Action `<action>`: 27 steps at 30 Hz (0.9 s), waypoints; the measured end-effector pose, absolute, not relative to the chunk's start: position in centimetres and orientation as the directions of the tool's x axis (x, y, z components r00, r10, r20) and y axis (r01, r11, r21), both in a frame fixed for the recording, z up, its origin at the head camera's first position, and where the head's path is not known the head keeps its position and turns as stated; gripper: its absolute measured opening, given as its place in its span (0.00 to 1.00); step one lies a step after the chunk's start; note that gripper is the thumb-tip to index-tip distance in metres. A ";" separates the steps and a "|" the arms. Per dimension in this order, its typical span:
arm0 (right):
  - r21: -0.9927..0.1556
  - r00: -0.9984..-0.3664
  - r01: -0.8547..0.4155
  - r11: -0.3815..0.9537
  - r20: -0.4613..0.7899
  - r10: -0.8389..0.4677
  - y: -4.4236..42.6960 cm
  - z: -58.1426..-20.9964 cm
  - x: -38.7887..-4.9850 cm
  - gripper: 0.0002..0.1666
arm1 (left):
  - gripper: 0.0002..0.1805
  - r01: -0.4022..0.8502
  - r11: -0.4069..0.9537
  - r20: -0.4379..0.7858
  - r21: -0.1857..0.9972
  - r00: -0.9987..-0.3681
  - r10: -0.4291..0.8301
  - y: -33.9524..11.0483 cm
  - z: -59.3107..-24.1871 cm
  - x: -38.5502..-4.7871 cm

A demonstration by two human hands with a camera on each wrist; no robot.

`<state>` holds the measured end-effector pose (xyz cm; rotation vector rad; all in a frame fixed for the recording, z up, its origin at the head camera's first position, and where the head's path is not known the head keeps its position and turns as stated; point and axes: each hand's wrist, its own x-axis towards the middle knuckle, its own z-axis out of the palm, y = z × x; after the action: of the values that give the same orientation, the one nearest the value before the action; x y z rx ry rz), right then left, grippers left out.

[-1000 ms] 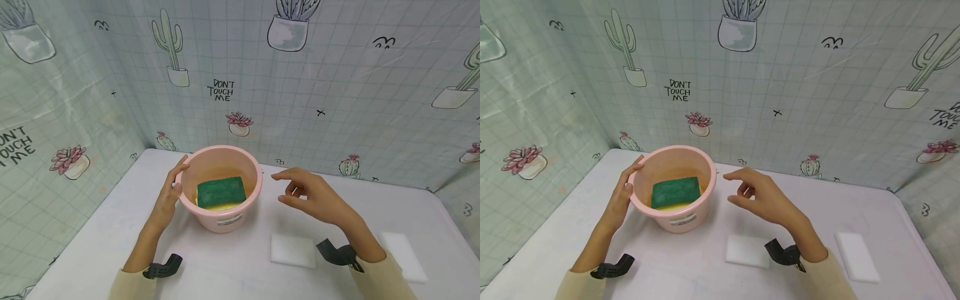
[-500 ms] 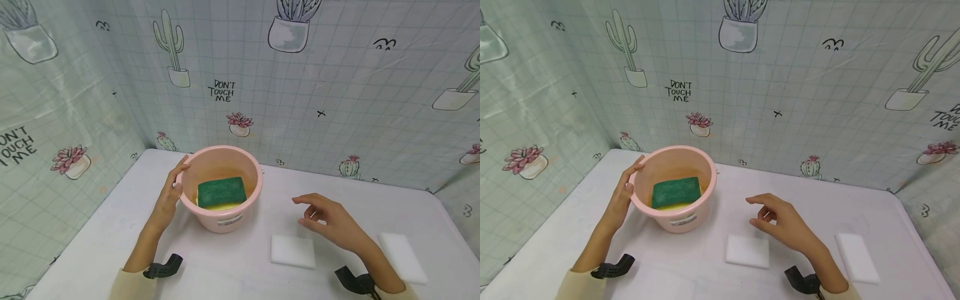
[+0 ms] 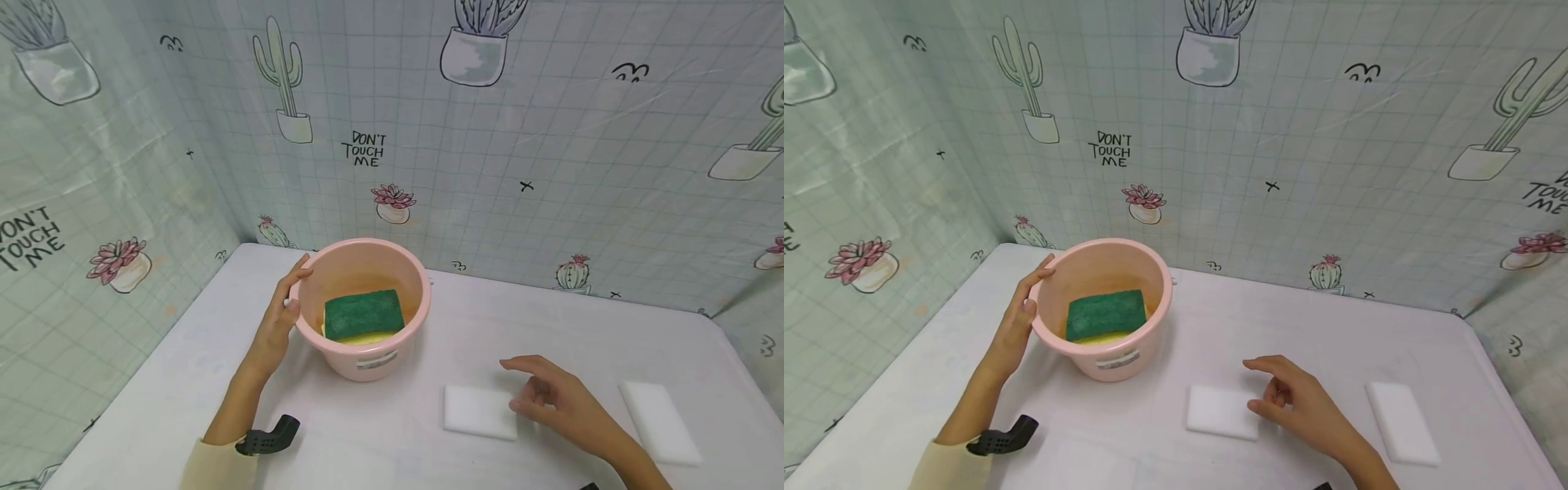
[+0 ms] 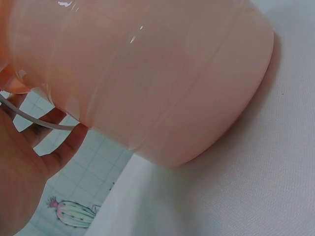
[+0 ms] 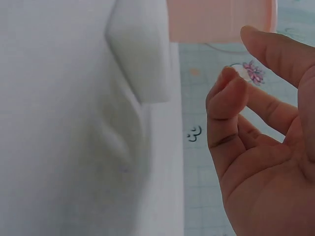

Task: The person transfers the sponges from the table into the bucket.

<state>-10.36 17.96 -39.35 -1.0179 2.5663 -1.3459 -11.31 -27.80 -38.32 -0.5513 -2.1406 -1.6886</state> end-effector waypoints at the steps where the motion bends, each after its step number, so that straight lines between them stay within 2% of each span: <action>1: -0.761 -0.781 -0.515 0.394 0.226 -0.583 18.1 -39.6 -10.2 0.28 | 0.25 0.510 0.209 0.505 0.835 -0.860 0.081 -27.8 -38.3 -11.3; 10: -0.820 -0.766 -0.464 0.336 0.181 -0.617 18.8 -41.2 -9.6 0.33 | 0.26 0.497 0.219 0.494 0.840 -0.866 0.072 -27.8 -38.4 -11.4; 17: -0.812 -0.730 -0.499 0.304 0.204 -0.653 18.9 -42.4 -9.6 0.37 | 0.25 0.491 0.226 0.489 0.841 -0.870 0.070 -27.7 -38.4 -11.5; 27: -0.852 -0.737 -0.430 0.299 0.140 -0.661 18.9 -43.6 -9.6 0.40 | 0.26 0.486 0.217 0.483 0.846 -0.873 0.073 -27.8 -38.3 -11.4</action>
<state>-9.61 18.87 -43.59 -1.0001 2.3289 -1.4126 -11.39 -27.81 -38.32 -0.5211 -2.1584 -1.6966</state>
